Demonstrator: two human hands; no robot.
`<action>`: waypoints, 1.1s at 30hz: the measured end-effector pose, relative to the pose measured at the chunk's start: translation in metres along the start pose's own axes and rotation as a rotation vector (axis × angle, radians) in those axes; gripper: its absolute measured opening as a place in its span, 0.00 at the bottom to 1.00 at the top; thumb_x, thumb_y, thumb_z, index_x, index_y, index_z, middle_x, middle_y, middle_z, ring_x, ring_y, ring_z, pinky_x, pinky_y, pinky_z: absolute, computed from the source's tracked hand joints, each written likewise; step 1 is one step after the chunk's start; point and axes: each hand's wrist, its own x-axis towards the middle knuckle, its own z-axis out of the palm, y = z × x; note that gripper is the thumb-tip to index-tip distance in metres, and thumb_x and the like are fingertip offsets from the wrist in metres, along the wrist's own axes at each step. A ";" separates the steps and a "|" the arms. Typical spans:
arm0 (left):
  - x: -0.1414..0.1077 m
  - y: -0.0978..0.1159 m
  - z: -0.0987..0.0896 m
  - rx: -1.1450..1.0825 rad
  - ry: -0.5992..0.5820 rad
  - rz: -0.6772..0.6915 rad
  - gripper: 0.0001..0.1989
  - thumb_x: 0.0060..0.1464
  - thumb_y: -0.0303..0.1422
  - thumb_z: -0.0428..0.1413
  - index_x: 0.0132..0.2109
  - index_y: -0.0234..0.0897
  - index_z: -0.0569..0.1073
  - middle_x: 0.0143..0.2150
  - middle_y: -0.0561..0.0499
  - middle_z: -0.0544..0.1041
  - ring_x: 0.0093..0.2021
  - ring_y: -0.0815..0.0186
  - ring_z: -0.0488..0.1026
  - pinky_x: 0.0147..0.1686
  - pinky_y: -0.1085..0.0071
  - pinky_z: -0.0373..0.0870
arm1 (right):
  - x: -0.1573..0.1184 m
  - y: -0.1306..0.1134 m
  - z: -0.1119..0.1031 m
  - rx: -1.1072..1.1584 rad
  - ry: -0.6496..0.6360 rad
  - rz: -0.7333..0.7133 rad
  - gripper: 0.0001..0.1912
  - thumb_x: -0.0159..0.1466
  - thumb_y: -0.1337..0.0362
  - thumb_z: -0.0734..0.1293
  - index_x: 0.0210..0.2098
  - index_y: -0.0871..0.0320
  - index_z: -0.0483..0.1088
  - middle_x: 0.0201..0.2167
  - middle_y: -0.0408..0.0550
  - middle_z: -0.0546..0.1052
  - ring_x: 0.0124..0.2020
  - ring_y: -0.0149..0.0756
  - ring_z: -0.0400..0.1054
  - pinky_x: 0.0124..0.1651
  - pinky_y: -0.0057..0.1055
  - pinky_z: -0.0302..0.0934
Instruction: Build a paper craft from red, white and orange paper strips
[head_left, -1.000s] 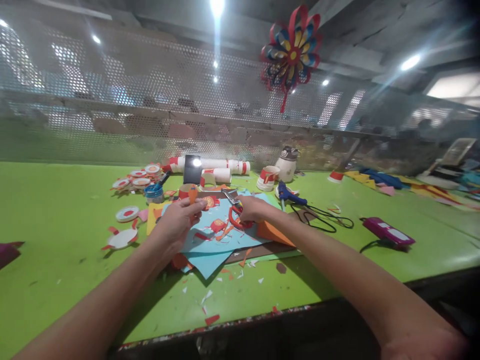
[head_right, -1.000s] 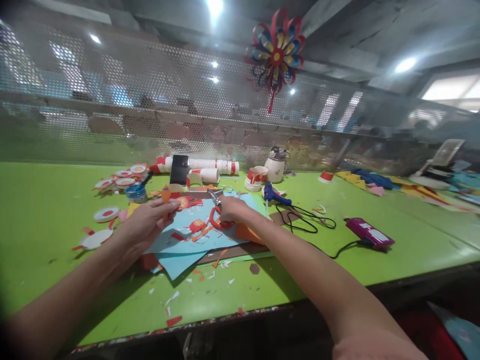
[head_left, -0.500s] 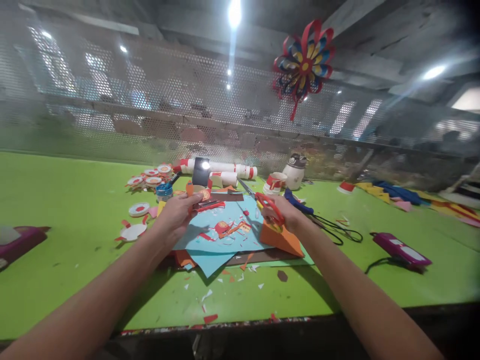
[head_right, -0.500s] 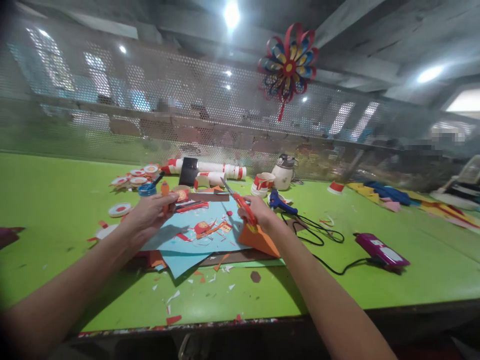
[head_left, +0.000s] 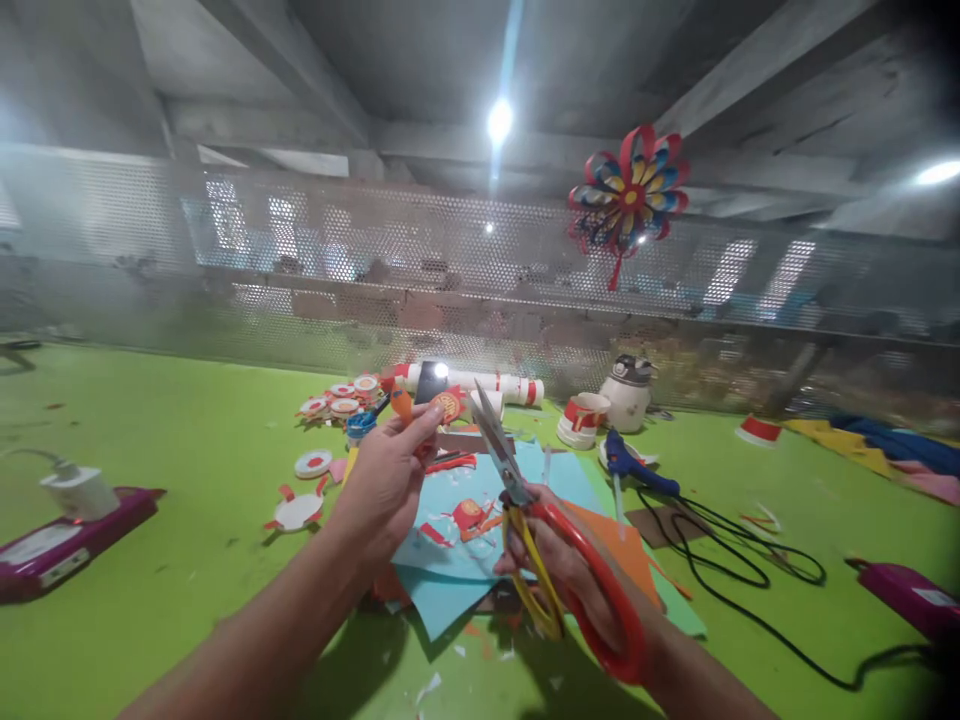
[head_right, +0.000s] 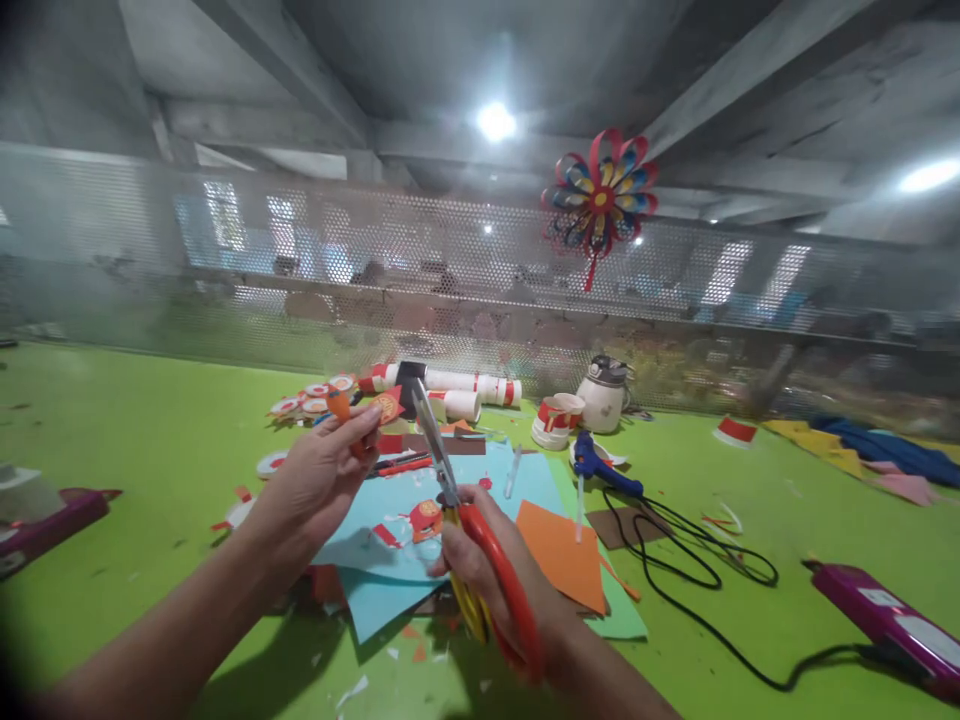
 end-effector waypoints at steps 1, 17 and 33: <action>-0.001 -0.002 0.002 -0.003 -0.001 -0.010 0.06 0.39 0.26 0.66 0.29 0.34 0.78 0.29 0.51 0.79 0.28 0.73 0.72 0.31 0.77 0.68 | -0.002 -0.002 0.002 -0.059 0.024 -0.030 0.25 0.60 0.42 0.62 0.45 0.54 0.61 0.31 0.47 0.70 0.36 0.39 0.69 0.40 0.37 0.62; -0.009 -0.025 -0.003 0.125 -0.108 -0.106 0.12 0.43 0.34 0.66 0.36 0.34 0.78 0.39 0.46 0.78 0.40 0.65 0.71 0.40 0.70 0.64 | -0.002 0.011 0.008 -0.391 0.044 -0.207 0.27 0.62 0.38 0.55 0.43 0.55 0.58 0.25 0.39 0.62 0.24 0.30 0.53 0.27 0.28 0.49; -0.011 -0.025 -0.006 0.155 -0.066 -0.104 0.13 0.41 0.36 0.66 0.34 0.34 0.77 0.35 0.47 0.77 0.35 0.67 0.67 0.38 0.69 0.61 | -0.005 0.013 0.015 -0.394 0.114 -0.165 0.28 0.62 0.37 0.54 0.44 0.54 0.59 0.23 0.38 0.60 0.22 0.30 0.52 0.26 0.29 0.48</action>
